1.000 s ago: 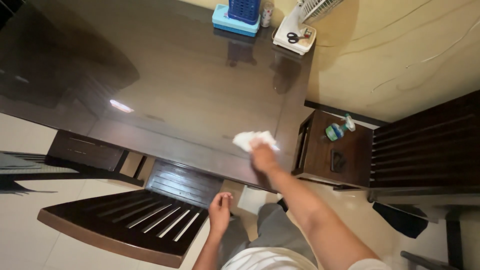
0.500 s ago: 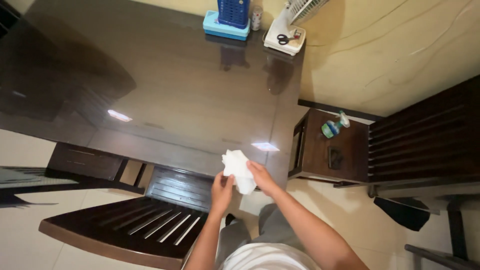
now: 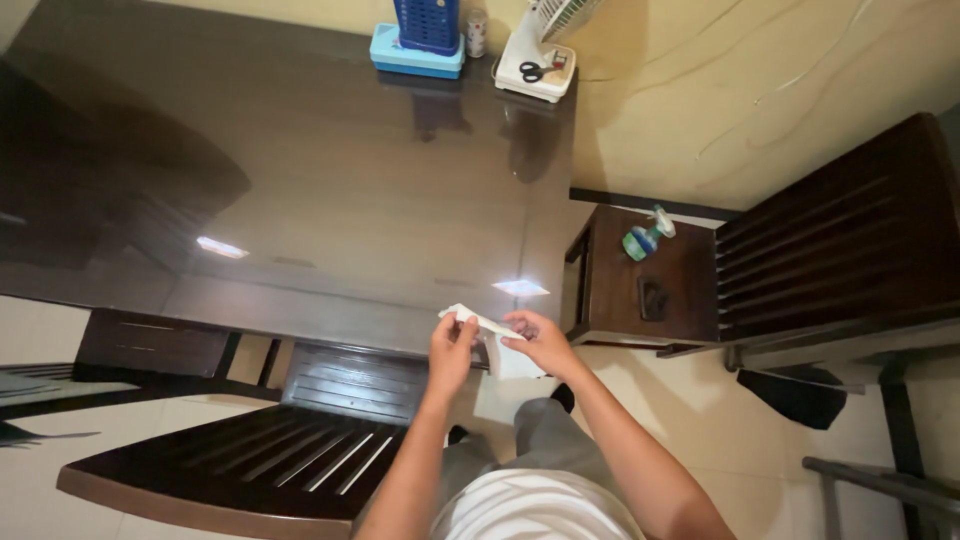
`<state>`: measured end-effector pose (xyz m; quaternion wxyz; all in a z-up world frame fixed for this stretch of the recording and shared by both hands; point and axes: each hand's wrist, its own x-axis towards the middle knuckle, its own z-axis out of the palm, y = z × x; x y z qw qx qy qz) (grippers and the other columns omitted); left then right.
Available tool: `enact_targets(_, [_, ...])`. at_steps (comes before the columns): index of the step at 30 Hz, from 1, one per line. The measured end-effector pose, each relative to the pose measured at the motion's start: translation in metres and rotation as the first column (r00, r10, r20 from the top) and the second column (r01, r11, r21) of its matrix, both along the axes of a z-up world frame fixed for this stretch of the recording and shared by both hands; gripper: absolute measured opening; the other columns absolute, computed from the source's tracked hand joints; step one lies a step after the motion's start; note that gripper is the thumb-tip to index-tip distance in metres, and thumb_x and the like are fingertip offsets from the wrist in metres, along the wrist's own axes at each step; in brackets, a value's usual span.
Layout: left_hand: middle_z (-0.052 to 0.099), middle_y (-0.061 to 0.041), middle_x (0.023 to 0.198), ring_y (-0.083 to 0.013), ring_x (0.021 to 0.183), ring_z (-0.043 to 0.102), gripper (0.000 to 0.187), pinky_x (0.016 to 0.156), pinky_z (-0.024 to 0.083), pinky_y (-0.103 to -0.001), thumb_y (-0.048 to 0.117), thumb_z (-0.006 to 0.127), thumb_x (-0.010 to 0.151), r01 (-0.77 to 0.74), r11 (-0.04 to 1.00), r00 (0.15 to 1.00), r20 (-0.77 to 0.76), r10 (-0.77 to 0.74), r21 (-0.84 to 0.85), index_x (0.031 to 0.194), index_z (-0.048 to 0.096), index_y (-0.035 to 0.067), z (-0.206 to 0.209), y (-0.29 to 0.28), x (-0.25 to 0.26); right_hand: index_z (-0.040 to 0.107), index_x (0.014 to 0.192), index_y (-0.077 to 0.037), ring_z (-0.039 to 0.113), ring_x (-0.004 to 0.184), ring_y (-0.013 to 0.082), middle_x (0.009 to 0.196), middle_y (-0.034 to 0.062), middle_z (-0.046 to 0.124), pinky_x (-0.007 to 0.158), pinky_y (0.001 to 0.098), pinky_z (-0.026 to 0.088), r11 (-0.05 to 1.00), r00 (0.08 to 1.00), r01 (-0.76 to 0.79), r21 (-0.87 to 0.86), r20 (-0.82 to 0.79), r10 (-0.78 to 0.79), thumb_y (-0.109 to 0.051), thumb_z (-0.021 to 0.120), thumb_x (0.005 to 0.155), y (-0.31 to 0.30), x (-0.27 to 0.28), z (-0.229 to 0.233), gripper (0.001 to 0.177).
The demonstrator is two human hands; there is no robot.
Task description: Cleaning a dining table by spraying it with cleaner and wiping it down with a cloth.
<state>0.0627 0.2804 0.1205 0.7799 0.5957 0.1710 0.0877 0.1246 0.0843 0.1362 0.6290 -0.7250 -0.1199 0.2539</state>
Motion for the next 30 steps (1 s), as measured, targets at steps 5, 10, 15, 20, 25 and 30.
enact_targets(5, [0.066, -0.005, 0.105, -0.0126, 0.094, 0.062, 0.035, 0.081, 0.052, -0.030, 0.024, 0.069, 0.098, -0.089, 0.985, 0.994, 0.072, 0.079, 0.145, 0.122, 0.061, 0.001, 0.025, -0.012, 0.000, 0.074, 0.119, 0.004, 0.067, 0.090, 0.0165, 0.104, 0.0133, 0.074, 0.079, 0.0312, 0.054, 0.988, 0.969, 0.154, 0.024, -0.202, -0.146, -0.025, 0.071, 0.099, 0.000, -0.005, 0.006, 0.035])
enact_targets(10, [0.055, -0.005, 0.129, -0.0127, 0.117, 0.054, 0.056, 0.097, 0.044, -0.035, 0.028, 0.075, 0.100, -0.087, 0.982, 0.989, -0.107, 0.106, 0.170, 0.140, 0.046, 0.001, -0.007, -0.015, -0.001, 0.066, 0.124, 0.003, 0.072, 0.101, 0.0207, 0.116, 0.0137, 0.074, 0.087, 0.0348, 0.059, 0.866, 0.798, 0.393, 0.309, -0.582, -0.154, -0.024, 0.062, 0.099, 0.003, -0.006, 0.034, 0.037])
enact_targets(15, [0.068, -0.009, 0.110, -0.0146, 0.090, 0.062, 0.052, 0.071, 0.047, -0.029, 0.021, 0.071, 0.101, 0.064, 0.949, 0.977, -0.173, -0.122, -0.310, 0.144, 0.055, -0.002, -0.007, -0.025, -0.007, 0.063, 0.125, 0.007, 0.073, 0.108, 0.0254, 0.119, 0.0167, 0.074, 0.096, 0.0380, 0.058, 0.855, 0.852, 0.270, 0.443, -0.523, 0.002, -0.010, 0.060, 0.094, -0.011, -0.001, 0.019, 0.036])
enact_targets(20, [0.071, -0.010, 0.112, -0.0116, 0.092, 0.066, 0.062, 0.076, 0.053, -0.024, 0.003, 0.067, 0.094, 0.099, 0.953, 0.994, -0.006, -0.105, -0.285, 0.150, 0.039, 0.007, 0.034, -0.029, -0.001, 0.062, 0.129, 0.004, 0.071, 0.107, 0.0230, 0.120, 0.0139, 0.073, 0.094, 0.0374, 0.057, 0.909, 0.882, 0.216, 0.356, -0.470, -0.025, -0.007, 0.063, 0.092, -0.024, 0.001, 0.032, 0.039])
enact_targets(25, [0.072, -0.014, 0.112, -0.0132, 0.081, 0.060, 0.081, 0.063, 0.045, -0.027, 0.001, 0.066, 0.092, 0.153, 0.965, 0.984, -0.061, -0.170, -0.213, 0.158, 0.021, 0.018, 0.052, -0.042, 0.008, 0.063, 0.131, 0.002, 0.070, 0.104, 0.0196, 0.119, 0.0128, 0.072, 0.091, 0.0345, 0.057, 0.916, 0.900, 0.259, 0.307, -0.422, -0.113, -0.009, 0.066, 0.095, -0.036, 0.007, 0.039, 0.038])
enact_targets(30, [0.069, -0.008, 0.121, -0.0102, 0.104, 0.068, 0.082, 0.086, 0.056, -0.025, -0.001, 0.068, 0.090, 0.290, 0.947, 0.957, 0.058, -0.285, -0.140, 0.157, 0.024, 0.016, 0.057, -0.065, 0.016, 0.064, 0.128, 0.001, 0.071, 0.100, 0.0185, 0.114, 0.0106, 0.073, 0.088, 0.0337, 0.057, 0.925, 0.904, 0.222, 0.308, -0.421, -0.077, -0.006, 0.066, 0.093, -0.058, 0.021, 0.028, 0.036])
